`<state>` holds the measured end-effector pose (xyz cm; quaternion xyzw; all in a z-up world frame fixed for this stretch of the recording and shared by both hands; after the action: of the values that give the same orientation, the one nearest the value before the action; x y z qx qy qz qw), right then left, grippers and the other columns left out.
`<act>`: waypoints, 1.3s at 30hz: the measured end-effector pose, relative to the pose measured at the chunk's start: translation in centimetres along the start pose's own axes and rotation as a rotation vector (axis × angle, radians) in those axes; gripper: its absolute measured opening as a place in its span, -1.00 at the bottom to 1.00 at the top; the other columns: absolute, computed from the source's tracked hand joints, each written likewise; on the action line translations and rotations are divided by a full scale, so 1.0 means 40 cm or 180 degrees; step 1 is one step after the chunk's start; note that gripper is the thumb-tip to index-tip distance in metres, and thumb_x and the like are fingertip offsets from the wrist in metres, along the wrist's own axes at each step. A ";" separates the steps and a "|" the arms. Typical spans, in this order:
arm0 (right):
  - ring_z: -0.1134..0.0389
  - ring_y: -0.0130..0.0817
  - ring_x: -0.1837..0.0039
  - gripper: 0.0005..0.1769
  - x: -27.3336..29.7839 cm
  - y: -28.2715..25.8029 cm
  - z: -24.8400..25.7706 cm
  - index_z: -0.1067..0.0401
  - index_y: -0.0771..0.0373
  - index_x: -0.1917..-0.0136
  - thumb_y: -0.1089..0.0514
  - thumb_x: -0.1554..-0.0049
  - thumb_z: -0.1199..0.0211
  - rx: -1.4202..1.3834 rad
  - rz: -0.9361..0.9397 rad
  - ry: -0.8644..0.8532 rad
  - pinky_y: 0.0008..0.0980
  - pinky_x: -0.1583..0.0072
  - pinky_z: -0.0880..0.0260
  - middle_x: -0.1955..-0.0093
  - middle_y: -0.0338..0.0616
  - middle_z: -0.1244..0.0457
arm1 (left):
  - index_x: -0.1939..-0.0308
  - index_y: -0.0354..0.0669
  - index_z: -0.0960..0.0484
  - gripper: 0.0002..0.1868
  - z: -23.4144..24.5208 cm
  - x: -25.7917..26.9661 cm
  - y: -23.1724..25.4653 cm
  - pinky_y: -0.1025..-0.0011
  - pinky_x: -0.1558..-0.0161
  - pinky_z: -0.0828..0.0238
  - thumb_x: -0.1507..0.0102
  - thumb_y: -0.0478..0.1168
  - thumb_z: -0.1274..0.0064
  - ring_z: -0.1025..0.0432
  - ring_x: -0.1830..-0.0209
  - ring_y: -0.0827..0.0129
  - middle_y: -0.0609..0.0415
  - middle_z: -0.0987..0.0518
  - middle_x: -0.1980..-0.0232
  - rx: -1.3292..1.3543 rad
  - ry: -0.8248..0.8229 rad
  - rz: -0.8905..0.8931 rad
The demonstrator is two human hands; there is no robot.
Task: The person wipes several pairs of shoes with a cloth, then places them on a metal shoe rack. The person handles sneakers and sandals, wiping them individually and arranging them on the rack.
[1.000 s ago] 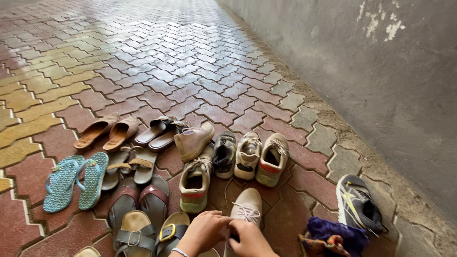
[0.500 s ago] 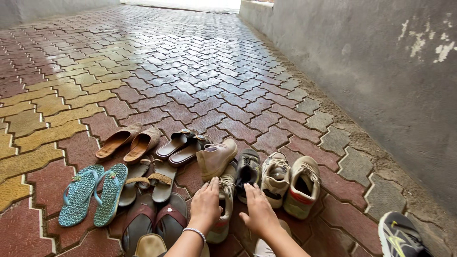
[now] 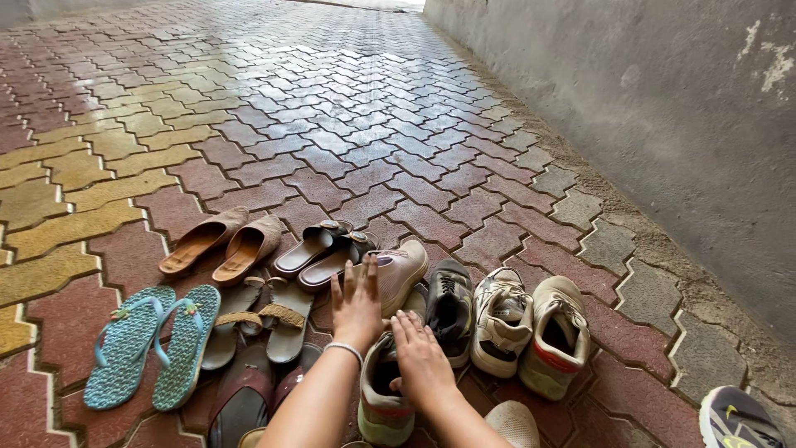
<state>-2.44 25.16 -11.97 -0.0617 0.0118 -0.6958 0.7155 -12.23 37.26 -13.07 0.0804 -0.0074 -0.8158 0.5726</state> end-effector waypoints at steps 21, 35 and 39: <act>0.26 -0.11 -0.69 0.30 0.080 0.127 0.044 0.16 0.32 -0.58 0.02 0.16 -0.63 -0.0217 -0.0103 0.0107 -0.12 -0.58 0.20 -0.67 -0.04 0.19 | -0.10 -0.14 -0.53 -0.64 -0.135 -0.133 -0.005 0.19 -0.34 -0.19 -0.21 -0.29 -0.05 -0.25 -0.34 0.08 0.01 -0.49 -0.25 0.0412 0.0347 -0.0256; 0.30 -0.14 -0.69 0.33 0.292 0.259 0.120 0.27 0.27 -0.65 0.11 0.12 -0.57 -0.0218 -0.0521 0.0138 -0.26 -0.60 0.26 -0.69 -0.03 0.28 | -0.01 -0.33 -0.50 -0.51 0.109 0.105 0.319 0.11 -0.15 -0.14 0.00 -0.26 -0.14 -0.27 -0.17 0.02 -0.19 -0.50 -0.02 0.0882 0.0771 -0.1545; 0.27 -0.13 -0.69 0.36 0.400 0.328 0.130 0.26 0.26 -0.65 0.19 0.19 -0.56 -0.0430 -0.0387 0.0464 -0.30 -0.59 0.17 -0.70 0.00 0.27 | 0.17 -0.39 -0.54 -0.68 0.142 0.248 0.415 0.11 -0.20 -0.12 -0.08 -0.21 -0.08 -0.27 -0.16 -0.06 -0.23 -0.54 0.07 0.1063 0.0615 -0.2165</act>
<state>11.63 9.91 -7.08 -0.0596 0.1070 -0.7382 0.6634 -0.82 21.83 -6.97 0.2469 -0.0590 -0.9353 0.2466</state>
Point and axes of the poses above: each hand's wrist, its own x-axis away from the middle knuckle, its own z-axis out of the back of the hand, y = z × x, the point moved 1 cm from there along -x, towards the middle knuckle
